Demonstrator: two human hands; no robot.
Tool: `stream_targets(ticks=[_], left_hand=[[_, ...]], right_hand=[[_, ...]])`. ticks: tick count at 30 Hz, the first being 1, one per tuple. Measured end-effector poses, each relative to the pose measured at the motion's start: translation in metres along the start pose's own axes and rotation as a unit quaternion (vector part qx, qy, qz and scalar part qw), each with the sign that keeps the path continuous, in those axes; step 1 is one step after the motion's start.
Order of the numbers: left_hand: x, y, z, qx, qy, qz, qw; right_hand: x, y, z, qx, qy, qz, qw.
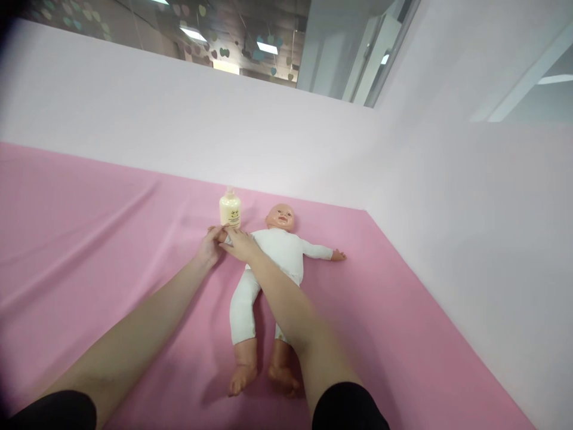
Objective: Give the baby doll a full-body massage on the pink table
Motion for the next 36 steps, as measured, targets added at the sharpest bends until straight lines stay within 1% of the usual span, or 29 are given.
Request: stream_targets(ticks=[2, 5, 10, 12, 16, 20, 25, 30, 36], left_hand=[[-0.002, 0.001, -0.001, -0.008, -0.003, -0.007, 1.0], [-0.001, 0.001, 0.0, -0.026, 0.002, 0.001, 1.0], [0.008, 0.0, 0.004, -0.056, 0.002, 0.046, 0.997], [0.011, 0.001, 0.008, -0.08, -0.033, 0.06, 0.994], [0.011, 0.006, 0.022, -0.156, -0.12, 0.065, 0.978], [0.011, 0.01, 0.028, -0.193, -0.156, 0.075, 0.966], [0.007, 0.014, 0.034, -0.241, -0.201, 0.064, 0.947], [0.005, 0.016, 0.037, -0.259, -0.23, 0.065, 0.936], [0.005, 0.015, 0.041, -0.263, -0.221, 0.068, 0.937]], right_hand=[[0.0, 0.0, 0.001, 0.001, -0.002, 0.002, 1.0], [-0.001, -0.001, 0.0, 0.005, -0.003, 0.002, 1.0], [-0.001, -0.001, -0.001, 0.006, -0.005, -0.001, 1.0], [-0.001, -0.001, -0.002, 0.005, -0.01, -0.003, 1.0], [-0.002, -0.002, -0.001, 0.003, -0.013, -0.006, 1.0], [-0.004, -0.002, 0.0, -0.002, -0.002, -0.008, 1.0], [-0.004, -0.003, -0.001, -0.002, -0.001, -0.009, 1.0], [-0.003, -0.003, -0.001, -0.007, 0.003, -0.014, 1.0], [-0.005, -0.003, -0.001, -0.001, 0.005, -0.014, 1.0]])
Point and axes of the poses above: each hand's wrist, its own y-axis away from the middle knuckle, its own x-axis out of the back of the hand, z = x × y, the point moved 7 cm from there along -y, towards the middle knuckle, and after that the axes turned 15 degrees about y, right-handed, at the moved point
